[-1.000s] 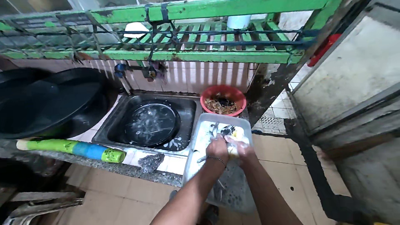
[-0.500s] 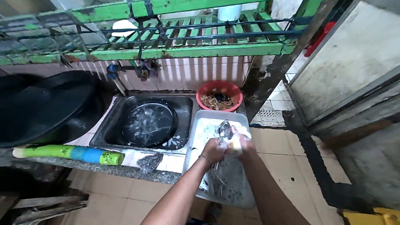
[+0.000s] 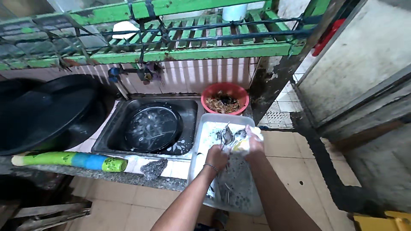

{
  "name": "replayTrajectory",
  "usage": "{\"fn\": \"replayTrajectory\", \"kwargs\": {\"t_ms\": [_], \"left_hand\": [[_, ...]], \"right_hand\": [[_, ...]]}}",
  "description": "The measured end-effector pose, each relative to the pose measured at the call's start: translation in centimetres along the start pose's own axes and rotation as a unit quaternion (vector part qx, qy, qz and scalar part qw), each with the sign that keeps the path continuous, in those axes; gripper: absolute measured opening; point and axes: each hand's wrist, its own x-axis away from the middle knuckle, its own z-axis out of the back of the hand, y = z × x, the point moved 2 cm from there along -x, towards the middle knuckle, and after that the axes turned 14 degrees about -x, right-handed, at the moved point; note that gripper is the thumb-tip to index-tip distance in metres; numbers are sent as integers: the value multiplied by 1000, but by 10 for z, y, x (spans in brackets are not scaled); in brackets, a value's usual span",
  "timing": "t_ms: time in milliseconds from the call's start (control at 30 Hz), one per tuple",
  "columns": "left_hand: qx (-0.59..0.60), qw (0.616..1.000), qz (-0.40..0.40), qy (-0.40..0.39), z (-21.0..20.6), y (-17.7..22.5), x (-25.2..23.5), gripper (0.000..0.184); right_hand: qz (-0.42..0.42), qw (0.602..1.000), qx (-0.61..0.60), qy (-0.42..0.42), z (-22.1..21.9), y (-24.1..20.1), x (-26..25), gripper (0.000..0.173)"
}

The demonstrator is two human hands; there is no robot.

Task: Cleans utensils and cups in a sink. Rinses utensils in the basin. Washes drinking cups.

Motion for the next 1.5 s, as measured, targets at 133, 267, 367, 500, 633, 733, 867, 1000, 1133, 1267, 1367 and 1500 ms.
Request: {"fn": "replayTrajectory", "kwargs": {"t_ms": [133, 267, 367, 500, 633, 733, 867, 1000, 1133, 1267, 1367, 1500], "left_hand": [[-63, 998, 3, 18, 9, 13, -4, 47], [-41, 999, -6, 35, 4, 9, 12, 34], [-39, 991, -29, 129, -2, 16, 14, 26], [-43, 981, -50, 182, 7, 17, 14, 39], [36, 987, -75, 140, 23, -7, 20, 47], [133, 969, -74, 197, 45, -38, 29, 41], [182, 941, 34, 282, 131, -76, 14, 37], [119, 927, 86, 344, 222, -123, -55, 40], [-18, 934, 191, 301, 285, -154, -105, 45], [-162, 934, 215, 236, 304, -168, -112, 46], [-186, 939, 164, 239, 297, -178, -108, 47], [-150, 957, 134, 207, 246, -184, -82, 46]], "right_hand": [[49, 993, 90, -59, -8, 6, 22, 38], [52, 994, 87, -32, -3, -6, 15, 38], [30, 990, 135, -18, -11, -4, 20, 44], [-8, 979, 171, -111, -13, 1, 33, 25], [-48, 955, 200, -215, -16, 1, 24, 24], [-38, 916, 242, -318, -25, 5, 22, 31], [-28, 920, 212, -328, -22, 16, 29, 36], [-19, 936, 207, -286, -22, 22, 28, 36], [-17, 930, 248, -270, -24, 31, 27, 35], [-9, 919, 320, -230, 0, 43, 28, 34], [-2, 930, 306, -204, 19, 48, 30, 36], [10, 927, 334, -171, 31, 44, 33, 39]]}}
